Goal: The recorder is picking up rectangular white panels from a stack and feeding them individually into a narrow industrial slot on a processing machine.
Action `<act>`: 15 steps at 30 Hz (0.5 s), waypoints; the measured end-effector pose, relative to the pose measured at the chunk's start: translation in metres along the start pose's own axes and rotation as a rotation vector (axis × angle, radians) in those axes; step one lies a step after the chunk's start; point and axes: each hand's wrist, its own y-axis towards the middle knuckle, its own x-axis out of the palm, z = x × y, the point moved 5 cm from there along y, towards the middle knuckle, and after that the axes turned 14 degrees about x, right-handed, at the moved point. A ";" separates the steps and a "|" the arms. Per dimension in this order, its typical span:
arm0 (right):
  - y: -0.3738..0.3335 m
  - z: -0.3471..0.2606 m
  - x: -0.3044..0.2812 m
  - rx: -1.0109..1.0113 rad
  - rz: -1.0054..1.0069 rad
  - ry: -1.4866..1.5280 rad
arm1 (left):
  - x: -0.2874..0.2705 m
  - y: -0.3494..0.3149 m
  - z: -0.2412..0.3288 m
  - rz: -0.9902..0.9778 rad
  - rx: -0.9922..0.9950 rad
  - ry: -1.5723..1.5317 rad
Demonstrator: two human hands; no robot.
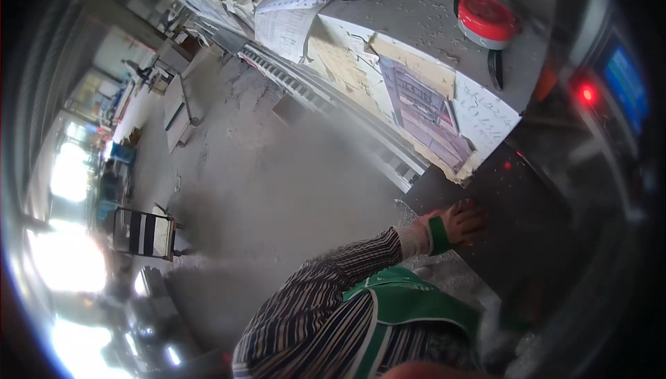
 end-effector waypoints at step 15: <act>0.036 -0.026 -0.028 0.133 -0.266 0.048 | -0.012 -0.007 -0.019 -0.247 -0.039 -0.225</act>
